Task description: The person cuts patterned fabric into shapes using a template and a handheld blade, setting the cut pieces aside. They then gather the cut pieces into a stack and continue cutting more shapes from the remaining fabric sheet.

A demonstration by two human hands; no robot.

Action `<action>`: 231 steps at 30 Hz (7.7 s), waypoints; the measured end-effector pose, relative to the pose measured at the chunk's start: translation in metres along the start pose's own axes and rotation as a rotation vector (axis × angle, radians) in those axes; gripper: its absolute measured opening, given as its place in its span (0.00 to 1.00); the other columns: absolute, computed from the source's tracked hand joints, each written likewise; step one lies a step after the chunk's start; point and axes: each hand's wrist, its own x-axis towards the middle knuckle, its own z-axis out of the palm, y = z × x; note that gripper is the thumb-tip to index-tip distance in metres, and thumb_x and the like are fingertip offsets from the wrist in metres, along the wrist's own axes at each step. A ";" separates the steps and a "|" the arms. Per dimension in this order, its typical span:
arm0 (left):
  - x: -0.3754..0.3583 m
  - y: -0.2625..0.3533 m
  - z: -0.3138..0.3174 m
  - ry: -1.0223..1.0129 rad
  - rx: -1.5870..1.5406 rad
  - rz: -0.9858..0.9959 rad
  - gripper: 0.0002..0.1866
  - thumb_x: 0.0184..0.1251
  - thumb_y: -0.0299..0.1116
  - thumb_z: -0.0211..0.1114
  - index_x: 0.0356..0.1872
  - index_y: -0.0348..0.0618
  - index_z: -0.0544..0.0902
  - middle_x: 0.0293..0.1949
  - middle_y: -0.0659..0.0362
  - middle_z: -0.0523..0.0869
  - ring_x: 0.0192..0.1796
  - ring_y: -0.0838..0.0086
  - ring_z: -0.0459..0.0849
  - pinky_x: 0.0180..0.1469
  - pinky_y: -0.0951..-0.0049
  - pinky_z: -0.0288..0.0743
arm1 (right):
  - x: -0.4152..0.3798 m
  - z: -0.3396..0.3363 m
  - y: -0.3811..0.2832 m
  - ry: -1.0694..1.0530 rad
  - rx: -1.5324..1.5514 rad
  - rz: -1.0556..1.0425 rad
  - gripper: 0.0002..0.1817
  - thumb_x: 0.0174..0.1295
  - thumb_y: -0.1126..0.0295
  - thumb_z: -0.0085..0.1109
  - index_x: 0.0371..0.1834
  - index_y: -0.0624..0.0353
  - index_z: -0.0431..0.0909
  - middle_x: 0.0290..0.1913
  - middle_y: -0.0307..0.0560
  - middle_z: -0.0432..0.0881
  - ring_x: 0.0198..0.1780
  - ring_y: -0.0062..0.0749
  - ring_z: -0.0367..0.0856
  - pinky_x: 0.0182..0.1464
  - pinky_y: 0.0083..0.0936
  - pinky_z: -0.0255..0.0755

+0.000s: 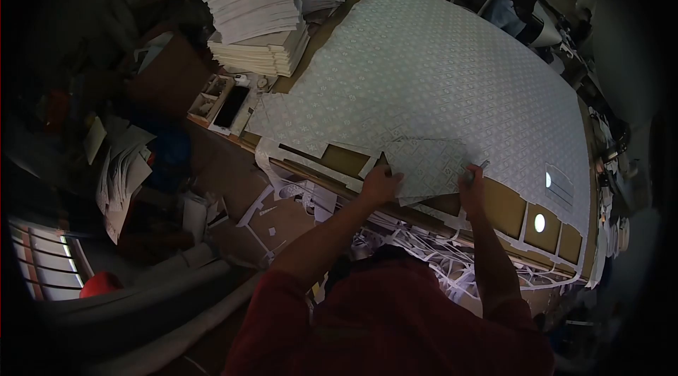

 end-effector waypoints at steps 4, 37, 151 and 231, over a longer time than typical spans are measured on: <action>0.010 0.015 -0.019 0.261 0.073 0.223 0.21 0.67 0.37 0.71 0.54 0.32 0.83 0.45 0.40 0.89 0.47 0.46 0.89 0.51 0.56 0.81 | 0.000 0.029 -0.023 0.041 -0.055 0.002 0.23 0.68 0.69 0.68 0.64 0.58 0.73 0.57 0.63 0.81 0.59 0.58 0.81 0.61 0.46 0.75; 0.060 -0.048 -0.330 0.307 0.264 0.120 0.43 0.64 0.40 0.77 0.75 0.30 0.68 0.63 0.38 0.84 0.64 0.53 0.86 0.67 0.62 0.77 | -0.008 0.215 -0.238 -0.082 0.061 -0.166 0.19 0.70 0.71 0.64 0.61 0.62 0.74 0.65 0.66 0.79 0.69 0.61 0.78 0.71 0.45 0.71; 0.171 0.209 -0.674 1.334 0.810 0.428 0.38 0.67 0.57 0.76 0.62 0.30 0.79 0.50 0.43 0.86 0.54 0.49 0.87 0.57 0.56 0.83 | -0.070 0.156 -0.186 0.370 0.365 0.213 0.16 0.70 0.84 0.60 0.56 0.58 0.71 0.52 0.47 0.84 0.56 0.29 0.84 0.60 0.27 0.75; -0.071 -0.010 0.098 -0.801 0.270 0.781 0.12 0.73 0.27 0.68 0.54 0.37 0.85 0.49 0.48 0.89 0.50 0.61 0.90 0.53 0.65 0.82 | -0.349 -0.050 -0.025 0.615 -0.260 0.565 0.16 0.66 0.72 0.67 0.56 0.53 0.78 0.42 0.60 0.89 0.42 0.62 0.89 0.42 0.47 0.82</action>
